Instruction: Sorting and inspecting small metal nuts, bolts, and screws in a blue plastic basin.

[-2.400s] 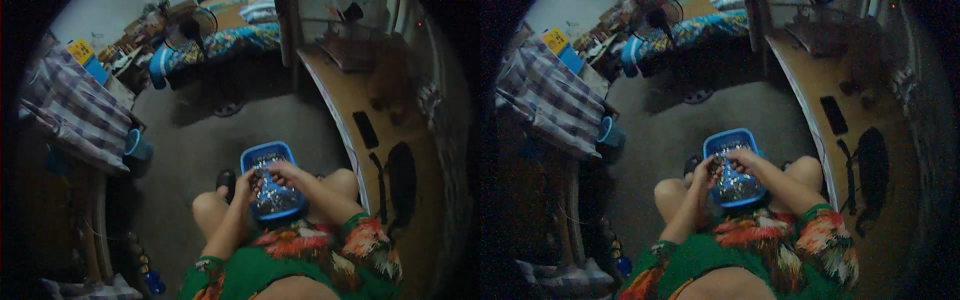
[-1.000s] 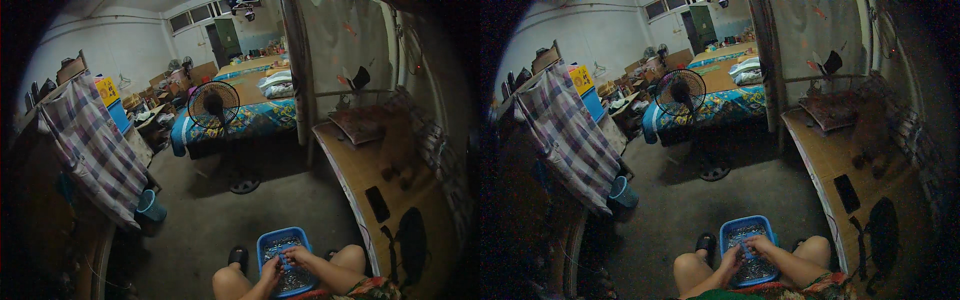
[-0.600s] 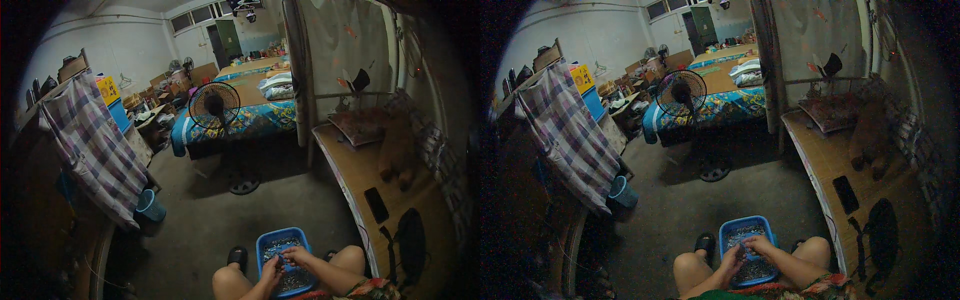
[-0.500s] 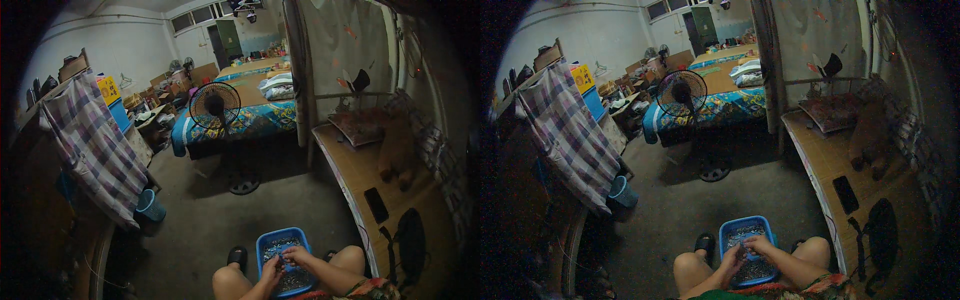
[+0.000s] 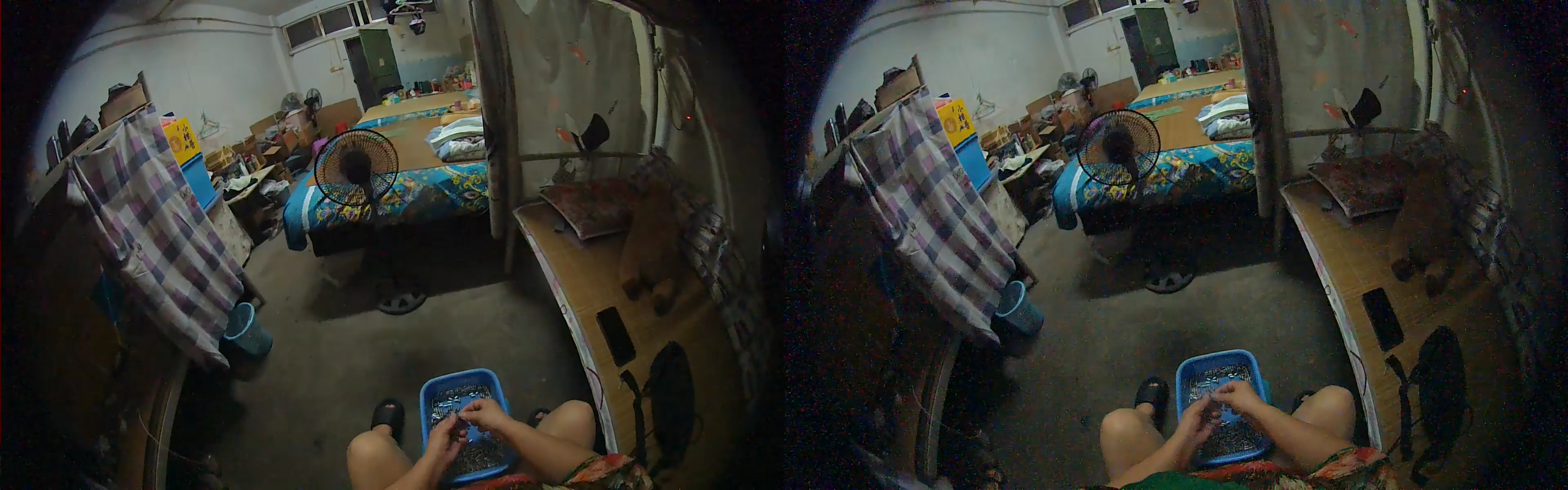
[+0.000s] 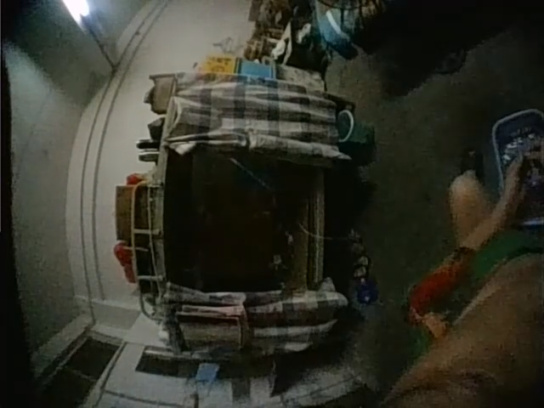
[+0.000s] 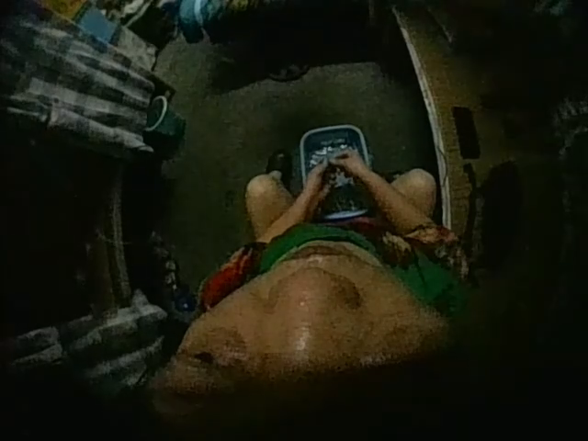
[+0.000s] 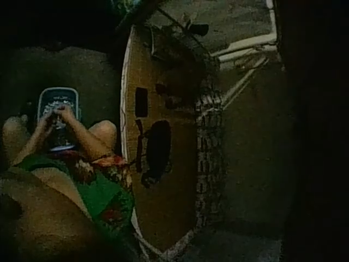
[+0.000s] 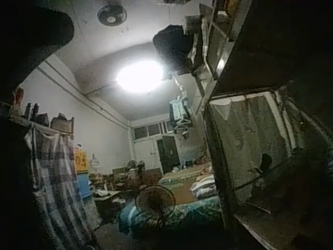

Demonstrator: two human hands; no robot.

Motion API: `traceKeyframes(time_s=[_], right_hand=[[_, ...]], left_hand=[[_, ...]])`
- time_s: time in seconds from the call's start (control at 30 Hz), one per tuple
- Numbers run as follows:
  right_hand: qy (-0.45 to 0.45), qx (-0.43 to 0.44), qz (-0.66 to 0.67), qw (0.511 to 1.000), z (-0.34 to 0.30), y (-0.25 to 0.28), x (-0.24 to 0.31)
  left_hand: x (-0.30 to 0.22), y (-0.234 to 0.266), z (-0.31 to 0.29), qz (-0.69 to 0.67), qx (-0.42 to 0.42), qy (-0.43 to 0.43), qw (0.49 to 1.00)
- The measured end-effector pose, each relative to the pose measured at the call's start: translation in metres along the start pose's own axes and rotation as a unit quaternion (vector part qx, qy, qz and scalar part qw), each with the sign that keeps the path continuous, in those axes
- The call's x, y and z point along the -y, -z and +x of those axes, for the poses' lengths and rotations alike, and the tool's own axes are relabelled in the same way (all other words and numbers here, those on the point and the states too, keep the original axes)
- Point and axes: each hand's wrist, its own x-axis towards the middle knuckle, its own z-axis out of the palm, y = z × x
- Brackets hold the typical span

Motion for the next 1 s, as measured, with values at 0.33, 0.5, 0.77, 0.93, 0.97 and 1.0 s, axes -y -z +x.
traceKeyframes(time_s=[0.33, 0.5, 0.77, 0.93, 0.97, 1.0], right_hand=[[0.113, -0.019, -0.102, 0.988, -0.001, 0.0, -0.017], [0.129, -0.018, -0.094, 0.987, 0.003, 0.004, 0.011], [-0.046, 0.039, 0.081, 0.995, -0.015, 0.009, 0.029], [-0.064, 0.04, 0.159, 0.984, -0.017, 0.017, 0.021], [-0.054, 0.026, 0.193, 0.979, -0.018, 0.014, 0.021], [-0.044, 0.011, 0.228, 0.973, -0.019, 0.013, 0.022]], left_hand=[[0.004, 0.005, -0.005, 0.017, -0.025, -0.01, 0.999], [-0.015, -0.008, 0.004, 0.026, -0.02, -0.029, 0.999], [-0.019, -0.012, 0.002, -0.085, 0.033, 0.035, 0.995], [-0.014, -0.014, -0.005, -0.094, 0.02, 0.038, 0.995], [-0.013, -0.013, -0.005, -0.088, 0.017, 0.031, 0.995], [-0.013, -0.011, -0.004, -0.083, 0.015, 0.024, 0.996]])
